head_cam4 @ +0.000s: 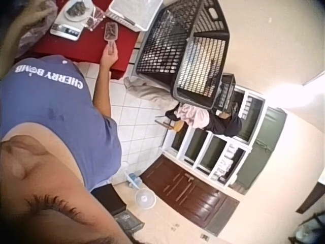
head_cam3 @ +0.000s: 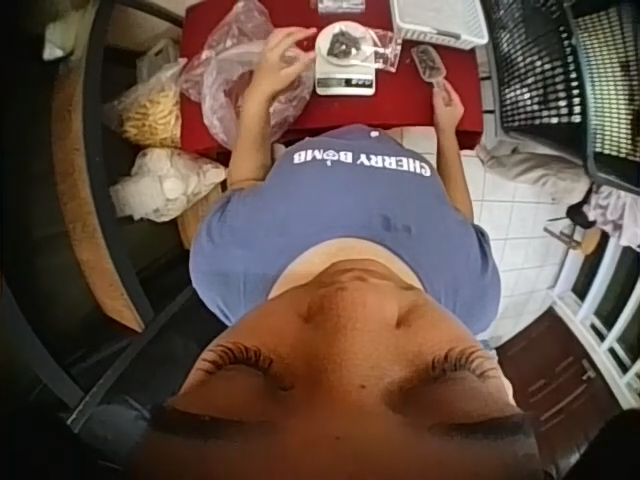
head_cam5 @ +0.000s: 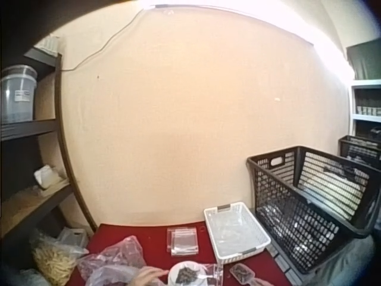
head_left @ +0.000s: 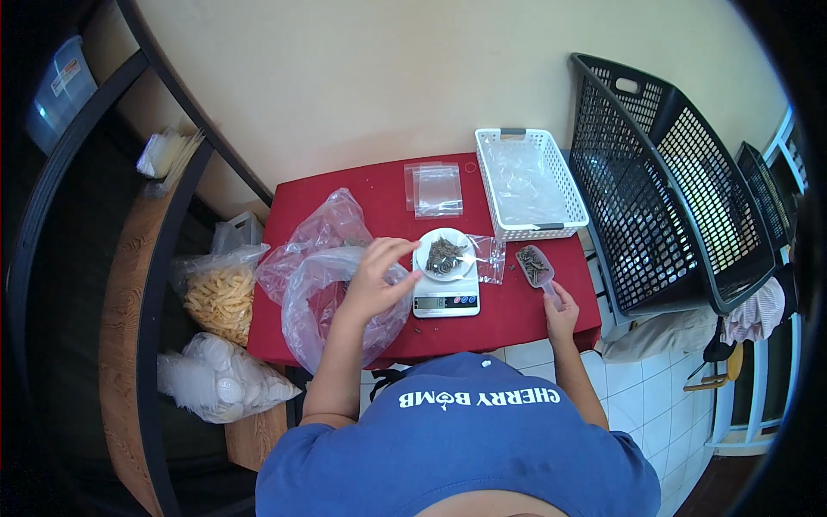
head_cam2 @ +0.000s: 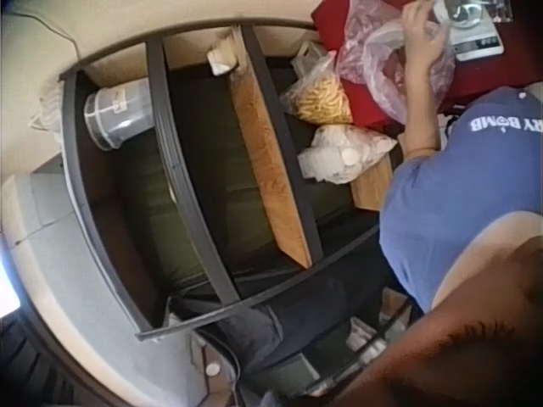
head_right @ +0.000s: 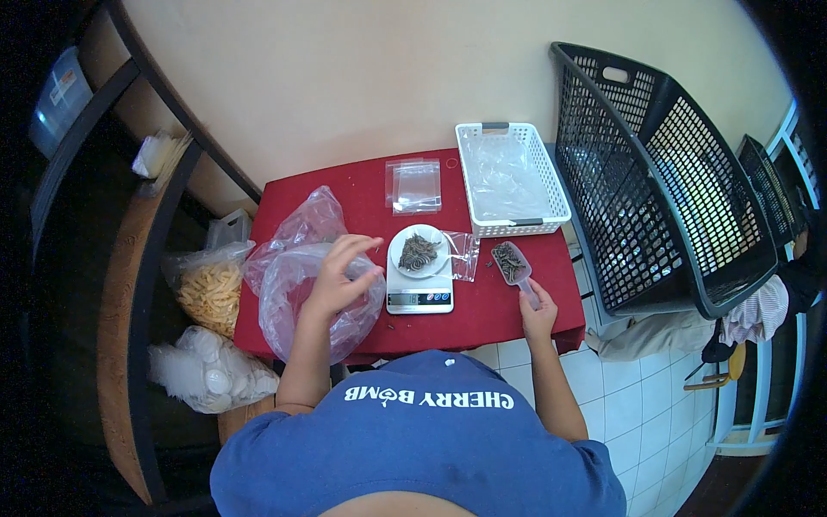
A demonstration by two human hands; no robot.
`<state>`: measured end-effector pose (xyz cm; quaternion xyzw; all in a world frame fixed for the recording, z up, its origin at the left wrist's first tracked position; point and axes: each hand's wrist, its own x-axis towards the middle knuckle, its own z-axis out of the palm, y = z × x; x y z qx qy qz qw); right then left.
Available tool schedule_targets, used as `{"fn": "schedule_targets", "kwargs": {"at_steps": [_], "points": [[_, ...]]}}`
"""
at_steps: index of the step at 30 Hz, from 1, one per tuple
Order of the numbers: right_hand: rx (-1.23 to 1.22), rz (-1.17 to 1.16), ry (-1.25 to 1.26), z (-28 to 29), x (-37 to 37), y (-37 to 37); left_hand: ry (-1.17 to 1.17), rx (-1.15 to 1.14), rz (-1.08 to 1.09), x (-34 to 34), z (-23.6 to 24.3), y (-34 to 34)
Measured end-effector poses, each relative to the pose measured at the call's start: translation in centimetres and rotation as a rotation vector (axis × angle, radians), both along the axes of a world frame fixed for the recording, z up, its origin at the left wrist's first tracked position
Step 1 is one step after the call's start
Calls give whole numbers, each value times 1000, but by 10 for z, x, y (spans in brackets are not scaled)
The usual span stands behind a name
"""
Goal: Using a scoop to measure dried goods from a large bag, weighing them on a scale, and placing them into individual plastic bags.
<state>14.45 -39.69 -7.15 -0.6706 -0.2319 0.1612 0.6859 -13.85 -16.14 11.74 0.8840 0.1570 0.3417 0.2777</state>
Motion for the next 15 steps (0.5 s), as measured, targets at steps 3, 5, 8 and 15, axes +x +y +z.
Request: {"fn": "schedule_targets", "kwargs": {"at_steps": [3,5,8,15], "points": [[9,-4,-125,20,-9,4,169,32,-161,37,-5,-7],[-5,10,-87,29,-14,8,313,132,-264,65,-24,-6],[25,5,-91,20,-13,6,366,196,-247,110,-46,-9],[37,92,94,38,-1,-10,683,258,-244,147,-66,2]]}}
